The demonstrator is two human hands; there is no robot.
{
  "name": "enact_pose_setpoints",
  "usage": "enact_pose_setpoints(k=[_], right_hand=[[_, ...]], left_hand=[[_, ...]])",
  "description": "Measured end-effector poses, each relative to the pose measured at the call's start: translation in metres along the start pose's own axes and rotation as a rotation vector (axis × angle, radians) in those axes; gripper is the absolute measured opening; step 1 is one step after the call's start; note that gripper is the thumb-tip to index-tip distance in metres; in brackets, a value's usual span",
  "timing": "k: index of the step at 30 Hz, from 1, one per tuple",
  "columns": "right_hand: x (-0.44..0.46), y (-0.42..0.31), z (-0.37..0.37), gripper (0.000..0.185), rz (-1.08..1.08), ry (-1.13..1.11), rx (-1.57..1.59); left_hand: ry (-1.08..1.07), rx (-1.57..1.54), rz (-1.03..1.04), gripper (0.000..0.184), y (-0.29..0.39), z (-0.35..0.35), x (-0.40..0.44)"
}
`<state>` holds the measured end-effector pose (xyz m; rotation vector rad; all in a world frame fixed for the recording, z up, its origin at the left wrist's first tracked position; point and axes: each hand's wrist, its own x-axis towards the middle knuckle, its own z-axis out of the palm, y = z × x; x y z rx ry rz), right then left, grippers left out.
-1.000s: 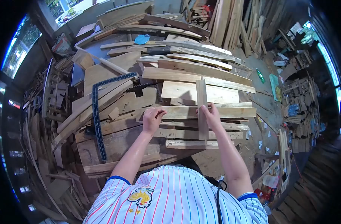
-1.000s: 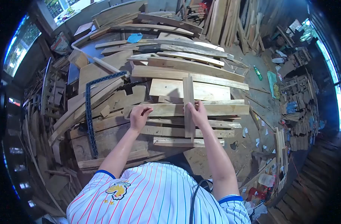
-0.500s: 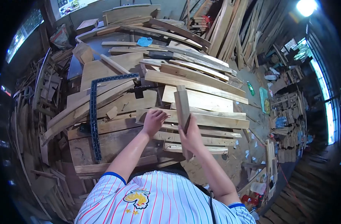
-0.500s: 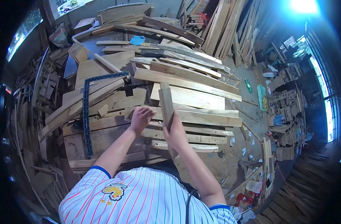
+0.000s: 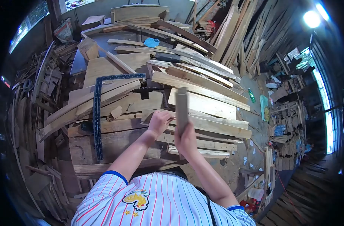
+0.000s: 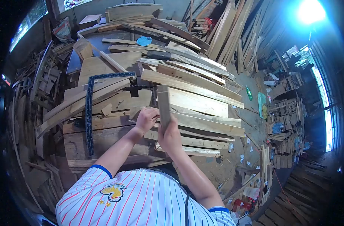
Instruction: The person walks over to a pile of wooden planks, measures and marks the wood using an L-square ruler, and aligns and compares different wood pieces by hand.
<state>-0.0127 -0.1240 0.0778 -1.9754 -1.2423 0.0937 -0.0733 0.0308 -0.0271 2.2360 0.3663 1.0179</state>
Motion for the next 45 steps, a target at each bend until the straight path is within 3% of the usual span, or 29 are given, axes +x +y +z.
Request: enact_pose_setpoints(k=[1, 2, 7, 14, 15, 18, 22, 25, 26, 29, 31, 32, 35, 37, 38, 41, 45], right_hand=[[0.001, 0.005, 0.006, 0.048, 0.188, -0.159, -0.052], [-0.001, 0.012, 0.009, 0.048, 0.175, -0.137, -0.045], [-0.006, 0.021, -0.008, 0.047, 0.166, -0.064, 0.025], [-0.008, 0.085, -0.060, 0.046, 0.432, 0.021, -0.010], [-0.013, 0.097, -0.066, 0.047, 0.499, 0.064, 0.032], [-0.034, 0.151, -0.074, 0.050, 0.656, 0.201, 0.177], [-0.044, 0.181, -0.086, 0.057, 0.914, 0.529, 0.275], [-0.038, 0.194, -0.098, 0.056, 0.987, 0.651, 0.411], [-0.033, 0.187, -0.106, 0.056, 0.996, 0.696, 0.624], [-0.030, 0.199, -0.115, 0.057, 1.013, 0.693, 0.707], [-0.024, 0.210, -0.120, 0.055, 0.954, 0.706, 0.758], [-0.021, 0.216, -0.121, 0.053, 0.893, 0.711, 0.802], [0.013, 0.207, -0.130, 0.049, 0.908, 0.715, 0.888], [0.012, 0.249, -0.120, 0.045, 0.896, 0.667, 0.926], [0.007, 0.275, -0.112, 0.044, 0.868, 0.666, 0.781], [0.001, 0.266, -0.105, 0.049, 0.862, 0.692, 0.438], [-0.008, 0.256, -0.111, 0.050, 0.838, 0.725, 0.528]], left_hand=[[0.007, -0.027, -0.013, 0.010, -0.002, 0.000, 0.001], [-0.022, 0.078, 0.005, 0.012, -0.003, -0.001, -0.001], [-0.014, 0.035, -0.004, 0.010, -0.001, -0.001, -0.002], [0.040, 0.165, 0.028, 0.014, 0.022, -0.019, 0.015], [0.095, 0.220, 0.034, 0.016, 0.026, -0.022, 0.017], [-0.008, 0.111, 0.063, 0.018, 0.014, -0.014, 0.016], [-0.046, -0.009, 0.096, 0.018, 0.010, -0.008, 0.018], [-0.088, -0.058, 0.062, 0.016, 0.005, -0.005, 0.016], [-0.078, -0.040, 0.041, 0.015, 0.003, -0.003, 0.015], [-0.073, -0.026, 0.011, 0.014, 0.014, -0.002, 0.026], [-0.117, -0.210, -0.336, 0.017, 0.021, 0.003, 0.034], [-0.115, -0.268, -0.364, 0.019, 0.019, 0.008, 0.039], [-0.046, -0.143, -0.231, 0.019, 0.009, 0.025, 0.056], [-0.047, -0.112, -0.182, 0.019, 0.005, 0.031, 0.069], [-0.041, -0.081, -0.129, 0.018, 0.004, 0.032, 0.076], [-0.138, -0.104, -0.255, 0.020, 0.007, 0.027, 0.082], [-0.085, -0.140, -0.219, 0.015, 0.009, 0.027, 0.081]])
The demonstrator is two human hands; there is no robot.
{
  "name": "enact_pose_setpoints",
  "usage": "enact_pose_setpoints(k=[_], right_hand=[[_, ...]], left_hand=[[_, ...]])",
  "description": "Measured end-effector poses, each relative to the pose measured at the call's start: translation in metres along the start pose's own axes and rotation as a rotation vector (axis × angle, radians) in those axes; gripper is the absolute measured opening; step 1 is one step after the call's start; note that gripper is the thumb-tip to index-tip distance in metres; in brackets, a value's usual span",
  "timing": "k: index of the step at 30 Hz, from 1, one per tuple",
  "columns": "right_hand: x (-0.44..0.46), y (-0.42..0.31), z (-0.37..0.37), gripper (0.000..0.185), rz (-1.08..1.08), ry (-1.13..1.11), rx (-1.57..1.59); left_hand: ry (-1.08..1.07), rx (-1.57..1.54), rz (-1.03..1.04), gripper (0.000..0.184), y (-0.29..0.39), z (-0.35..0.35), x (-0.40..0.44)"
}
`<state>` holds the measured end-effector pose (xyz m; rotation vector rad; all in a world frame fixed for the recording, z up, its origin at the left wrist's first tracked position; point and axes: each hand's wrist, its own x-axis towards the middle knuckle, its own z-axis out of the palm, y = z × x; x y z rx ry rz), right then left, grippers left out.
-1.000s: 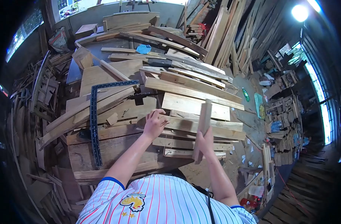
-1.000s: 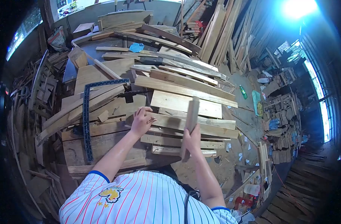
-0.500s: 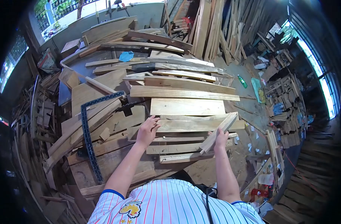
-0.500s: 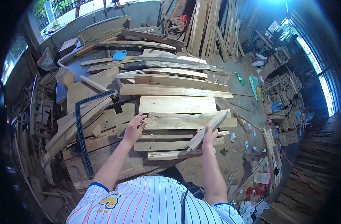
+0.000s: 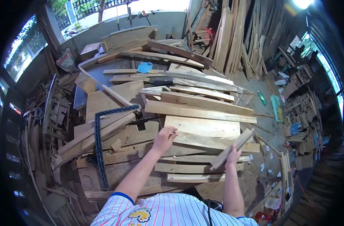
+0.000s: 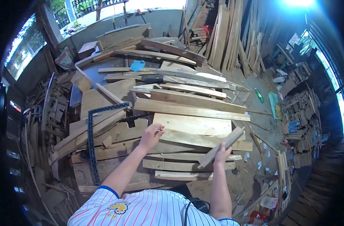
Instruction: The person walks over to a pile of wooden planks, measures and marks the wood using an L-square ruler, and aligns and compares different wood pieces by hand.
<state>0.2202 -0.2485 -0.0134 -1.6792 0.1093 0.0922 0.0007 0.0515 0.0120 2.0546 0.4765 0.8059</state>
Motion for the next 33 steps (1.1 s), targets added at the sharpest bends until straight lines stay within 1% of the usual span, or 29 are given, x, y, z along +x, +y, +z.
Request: enact_pose_setpoints(k=[1, 3, 4, 5, 6, 7, 9, 10, 12, 13, 14, 17, 19, 20, 22, 23, 25, 26, 28, 29, 33], right_hand=[[0.005, -0.004, 0.001, 0.048, -0.019, 0.000, -0.039], [0.011, -0.014, 0.006, 0.047, -0.040, 0.002, -0.070], [0.015, -0.021, 0.010, 0.046, -0.029, -0.011, -0.104], [0.018, -0.028, 0.014, 0.046, -0.016, -0.022, -0.140], [0.024, -0.030, 0.019, 0.046, -0.017, -0.018, -0.136], [0.030, -0.031, 0.024, 0.046, -0.018, -0.049, -0.125], [0.044, -0.034, 0.032, 0.047, -0.022, -0.082, -0.167], [0.051, -0.031, 0.037, 0.051, -0.030, -0.120, -0.131], [0.061, -0.032, 0.050, 0.053, -0.059, -0.132, -0.147], [0.063, -0.034, 0.055, 0.052, -0.068, -0.123, -0.219], [0.060, -0.042, 0.061, 0.051, -0.073, -0.114, -0.234], [0.073, -0.037, 0.062, 0.049, -0.068, -0.139, -0.240], [0.081, -0.030, 0.056, 0.045, -0.054, -0.214, -0.155], [0.085, -0.026, 0.055, 0.045, -0.050, -0.212, -0.155], [0.090, -0.020, 0.055, 0.043, 0.062, -0.260, 0.002], [0.090, -0.016, 0.050, 0.043, 0.069, -0.255, 0.005], [0.067, -0.043, 0.052, 0.043, 0.243, -0.326, 0.181], [0.065, -0.038, 0.053, 0.043, 0.252, -0.321, 0.186], [0.062, -0.027, 0.056, 0.040, 0.269, -0.362, 0.281], [0.062, -0.023, 0.055, 0.036, 0.237, -0.376, 0.289], [0.065, -0.019, 0.056, 0.038, 0.231, -0.366, 0.272]], left_hand=[[0.004, 0.012, 0.005, 0.015, 0.000, 0.001, 0.001], [-0.018, -0.053, -0.074, 0.015, -0.004, 0.004, 0.004], [-0.016, -0.048, -0.067, 0.015, -0.008, 0.006, 0.006], [-0.007, -0.028, -0.044, 0.019, -0.013, 0.007, 0.008], [0.000, -0.011, -0.021, 0.024, -0.015, 0.008, 0.011], [-0.006, -0.012, -0.017, 0.024, -0.017, 0.008, 0.014], [-0.034, 0.012, -0.104, 0.021, -0.023, 0.008, 0.020], [-0.046, 0.007, -0.107, 0.021, -0.026, 0.009, 0.024], [-0.018, 0.247, -0.110, 0.011, -0.033, 0.013, 0.029], [0.016, 0.225, -0.187, 0.011, -0.029, 0.016, 0.032], [0.029, 0.281, -0.149, 0.013, -0.030, 0.016, 0.035], [0.042, 0.307, -0.099, 0.015, -0.027, 0.013, 0.046], [0.002, 0.287, -0.035, 0.015, -0.032, 0.015, 0.049], [-0.001, 0.288, -0.035, 0.015, -0.034, 0.016, 0.049], [-0.005, 0.095, -0.174, 0.014, -0.037, 0.018, 0.049], [-0.013, 0.098, -0.174, 0.014, -0.038, 0.018, 0.049], [-0.060, -0.072, -0.425, 0.014, -0.044, 0.017, 0.048], [-0.069, -0.065, -0.427, 0.014, -0.043, 0.015, 0.047], [0.048, -0.048, -0.388, 0.015, -0.047, 0.011, 0.040], [0.078, 0.005, -0.414, 0.015, -0.050, 0.010, 0.037], [0.094, 0.062, -0.395, 0.021, -0.042, 0.008, 0.035]])
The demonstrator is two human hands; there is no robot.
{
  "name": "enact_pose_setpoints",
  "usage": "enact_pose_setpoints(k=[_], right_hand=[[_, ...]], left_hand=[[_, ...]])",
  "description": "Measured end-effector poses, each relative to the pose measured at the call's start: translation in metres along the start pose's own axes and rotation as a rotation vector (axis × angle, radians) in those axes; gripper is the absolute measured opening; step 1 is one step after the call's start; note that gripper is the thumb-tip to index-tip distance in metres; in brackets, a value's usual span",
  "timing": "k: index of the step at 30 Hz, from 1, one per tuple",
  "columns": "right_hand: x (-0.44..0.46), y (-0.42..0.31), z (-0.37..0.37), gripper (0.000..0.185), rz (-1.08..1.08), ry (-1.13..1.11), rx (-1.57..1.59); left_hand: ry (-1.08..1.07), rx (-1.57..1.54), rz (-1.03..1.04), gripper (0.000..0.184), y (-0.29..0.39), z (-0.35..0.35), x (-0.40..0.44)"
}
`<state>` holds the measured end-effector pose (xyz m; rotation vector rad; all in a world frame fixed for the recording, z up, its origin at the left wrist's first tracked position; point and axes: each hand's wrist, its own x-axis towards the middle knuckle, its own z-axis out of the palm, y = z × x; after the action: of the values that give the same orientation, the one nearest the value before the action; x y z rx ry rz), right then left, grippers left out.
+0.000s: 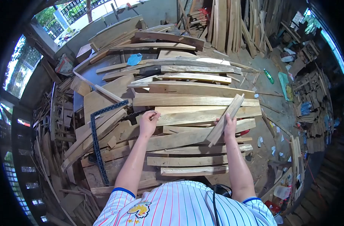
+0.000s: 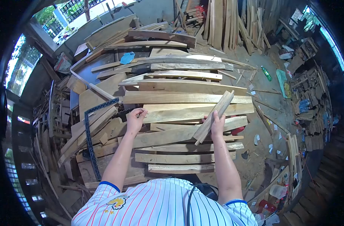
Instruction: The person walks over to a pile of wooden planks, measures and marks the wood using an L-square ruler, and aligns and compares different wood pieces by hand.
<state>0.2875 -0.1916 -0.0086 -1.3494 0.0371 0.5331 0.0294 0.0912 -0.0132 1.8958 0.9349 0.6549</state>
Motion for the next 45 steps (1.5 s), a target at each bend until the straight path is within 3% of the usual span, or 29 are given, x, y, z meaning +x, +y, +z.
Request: enact_pose_setpoints(k=[2, 10, 14, 27, 34, 36, 43, 45], right_hand=[[0.005, -0.001, 0.000, 0.039, -0.052, -0.016, 0.038], [0.012, 0.000, 0.000, 0.037, -0.030, -0.047, 0.104], [0.011, -0.002, -0.002, 0.034, -0.010, -0.092, 0.118], [0.013, -0.004, -0.010, 0.029, -0.016, -0.177, 0.024], [0.015, -0.001, -0.010, 0.037, -0.046, -0.175, 0.005], [0.014, -0.007, -0.006, 0.038, -0.033, -0.188, -0.008], [0.014, -0.006, 0.001, 0.030, -0.031, -0.155, -0.148], [0.014, -0.007, 0.001, 0.031, -0.034, -0.163, -0.147]], left_hand=[[-0.017, -0.113, -0.025, 0.021, 0.006, 0.006, 0.000], [0.029, 0.067, 0.160, 0.011, 0.004, 0.015, 0.013], [0.058, 0.030, 0.131, 0.009, 0.005, 0.016, 0.012], [0.070, 0.112, 0.183, 0.014, 0.018, 0.025, 0.015], [0.090, 0.189, 0.204, 0.015, 0.015, 0.031, 0.015], [0.171, 0.174, 0.313, 0.012, 0.018, 0.031, 0.014], [0.118, 0.185, 0.232, 0.014, 0.021, 0.028, 0.008], [0.154, 0.215, 0.293, 0.014, 0.015, 0.031, 0.011]])
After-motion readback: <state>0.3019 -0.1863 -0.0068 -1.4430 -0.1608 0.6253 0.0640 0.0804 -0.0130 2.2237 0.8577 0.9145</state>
